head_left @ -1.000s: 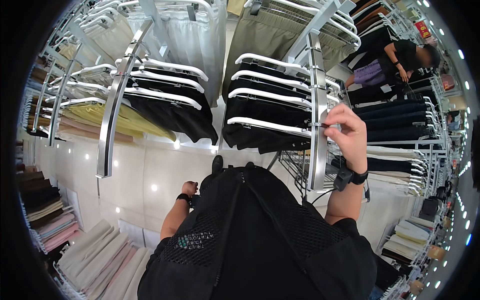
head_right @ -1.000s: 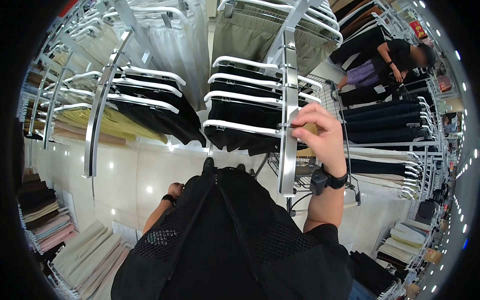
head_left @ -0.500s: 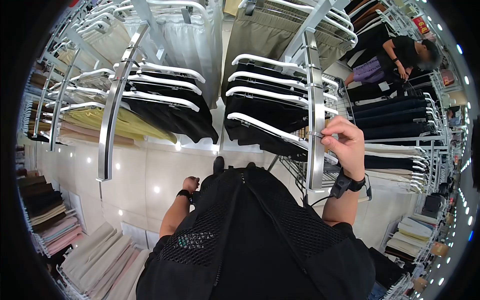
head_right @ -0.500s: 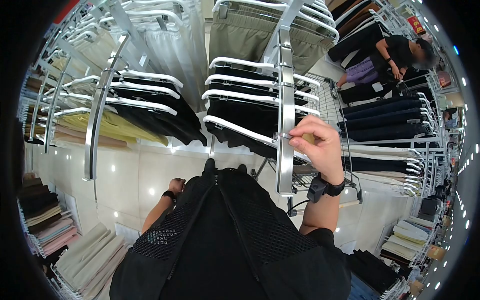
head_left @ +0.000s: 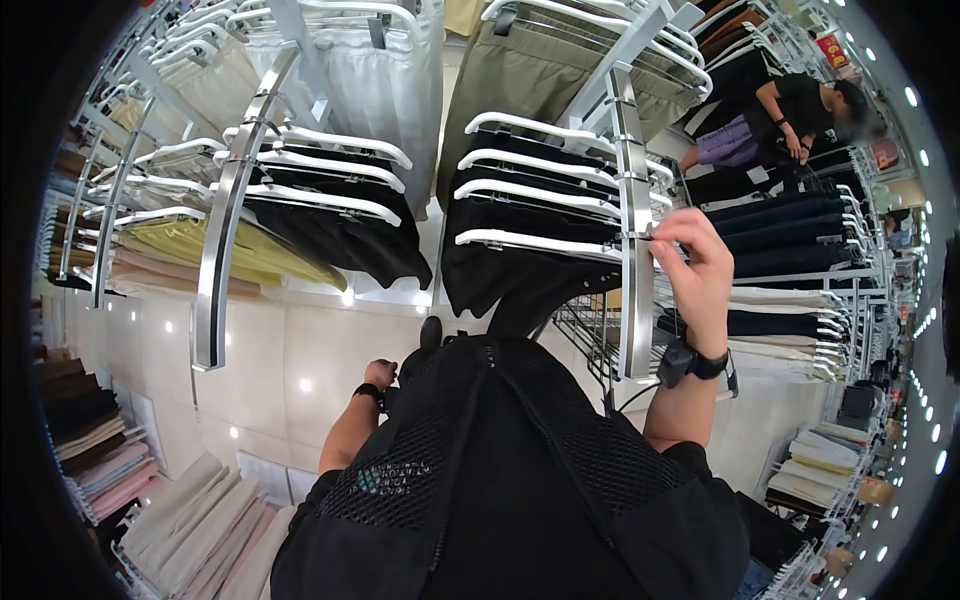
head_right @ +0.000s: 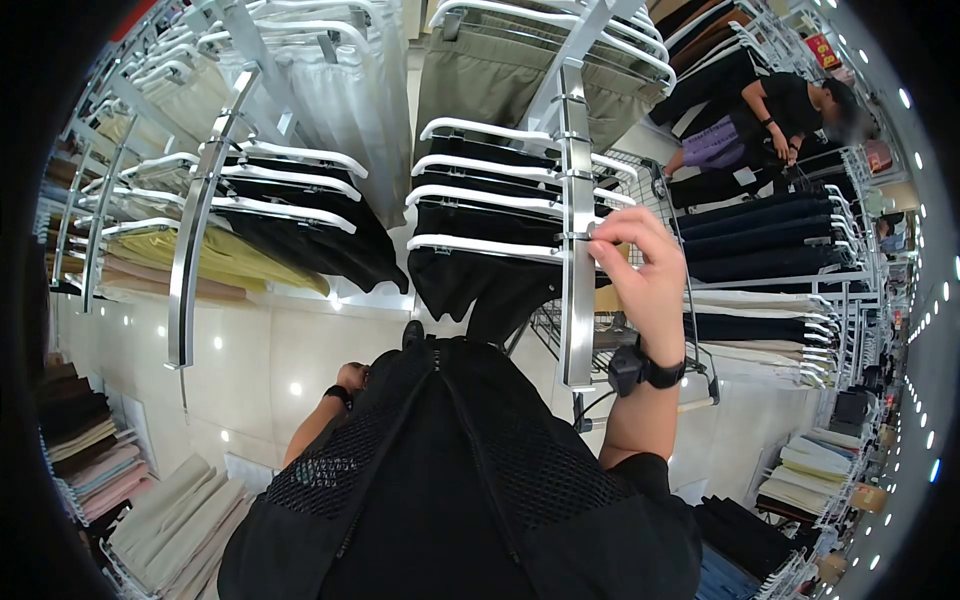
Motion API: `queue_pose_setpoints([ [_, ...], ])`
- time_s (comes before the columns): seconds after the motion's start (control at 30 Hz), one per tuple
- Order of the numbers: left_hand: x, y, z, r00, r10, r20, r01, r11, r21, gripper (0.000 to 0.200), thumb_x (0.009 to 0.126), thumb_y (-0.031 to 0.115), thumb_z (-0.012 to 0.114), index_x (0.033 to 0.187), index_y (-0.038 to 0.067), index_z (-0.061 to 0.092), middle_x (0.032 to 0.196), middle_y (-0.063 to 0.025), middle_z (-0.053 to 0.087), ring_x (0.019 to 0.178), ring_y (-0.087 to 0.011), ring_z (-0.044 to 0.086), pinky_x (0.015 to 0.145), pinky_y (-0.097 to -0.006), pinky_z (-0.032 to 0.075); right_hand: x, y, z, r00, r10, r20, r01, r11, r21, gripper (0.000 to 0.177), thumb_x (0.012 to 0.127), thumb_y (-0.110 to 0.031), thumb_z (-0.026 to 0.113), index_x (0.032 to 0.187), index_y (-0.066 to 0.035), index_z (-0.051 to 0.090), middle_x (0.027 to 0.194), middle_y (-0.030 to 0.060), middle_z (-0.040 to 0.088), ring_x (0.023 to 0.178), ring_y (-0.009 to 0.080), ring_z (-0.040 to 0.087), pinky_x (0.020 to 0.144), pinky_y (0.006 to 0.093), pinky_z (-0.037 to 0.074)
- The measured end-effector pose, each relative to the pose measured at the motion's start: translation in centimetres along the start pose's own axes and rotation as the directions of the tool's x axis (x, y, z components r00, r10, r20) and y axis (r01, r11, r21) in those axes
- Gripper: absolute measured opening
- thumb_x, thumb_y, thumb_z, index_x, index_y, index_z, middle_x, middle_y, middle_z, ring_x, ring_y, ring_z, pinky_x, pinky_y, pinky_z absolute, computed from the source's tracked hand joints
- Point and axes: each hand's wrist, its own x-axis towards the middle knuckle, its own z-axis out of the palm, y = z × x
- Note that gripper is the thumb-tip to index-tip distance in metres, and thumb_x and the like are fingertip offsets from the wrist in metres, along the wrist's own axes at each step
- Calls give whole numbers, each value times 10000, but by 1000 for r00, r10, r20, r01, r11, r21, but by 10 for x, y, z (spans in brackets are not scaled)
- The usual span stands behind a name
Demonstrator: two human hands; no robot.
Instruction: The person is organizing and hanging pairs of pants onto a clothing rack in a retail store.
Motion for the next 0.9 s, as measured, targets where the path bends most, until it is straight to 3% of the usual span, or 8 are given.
queue_pose_setpoints([
  [0.03,-2,4,-2,1000,-2,-1,2,1000,-5,335,964,304,624,930,3,767,769,-94,754,639,-209,691,634,-386,551,-5,-7,0,1000,-2,4,2,1000,1,133,845,30,784,972,15,744,993,83,698,898,180,650,829,289,501],
  [0.1,-9,9,-6,973,227,-45,-208,943,261,362,955,324,597,919,10,773,791,-115,768,693,-242,721,696,-409,562,-19,-23,-3,995,-86,-53,89,995,51,156,840,-23,798,980,5,737,1055,127,694,940,228,665,866,319,512],
  [0.23,17,1,-4,996,82,-17,-79,987,143,416,951,389,590,864,32,784,825,-142,774,808,-324,741,825,-456,562,-47,-46,-3,973,-195,127,130,908,398,335,827,-285,904,947,-16,745,1032,161,714,941,292,689,806,393,550],
  [0.37,30,12,-17,984,177,37,-178,919,352,461,979,426,563,911,28,786,995,-216,767,1015,-408,708,926,-510,534,-51,-64,17,920,-156,359,49,956,291,313,801,-257,911,953,-23,770,972,145,750,855,273,713,738,362,549],
  [0.67,40,39,-50,987,148,57,-159,923,351,482,975,416,543,1077,9,780,1202,-238,728,1183,-403,663,1029,-472,510,-66,-70,38,991,-10,137,-20,976,217,298,855,-244,867,970,3,746,953,149,725,870,247,692,760,332,534],
  [0.7,45,34,-52,987,151,58,-162,923,348,482,975,416,543,1077,9,780,1202,-238,728,1183,-403,663,1029,-472,510,-66,-70,39,993,0,118,-24,978,207,296,862,-242,861,972,6,741,958,149,721,878,248,688,768,332,533],
  [0.77,55,21,-55,971,240,-21,-215,905,368,408,953,362,578,899,7,771,825,-133,771,764,-287,735,769,-431,579,-68,-69,40,994,14,105,-36,979,203,301,862,-242,862,968,6,729,961,146,713,891,245,680,788,336,529],
  [0.9,59,-7,-64,974,217,-59,-184,919,349,408,933,362,574,862,11,770,806,-140,766,760,-293,732,769,-430,576,-74,-61,41,1000,14,25,-19,976,218,289,865,-226,860,972,-5,710,960,136,705,905,243,666,806,343,520],
])
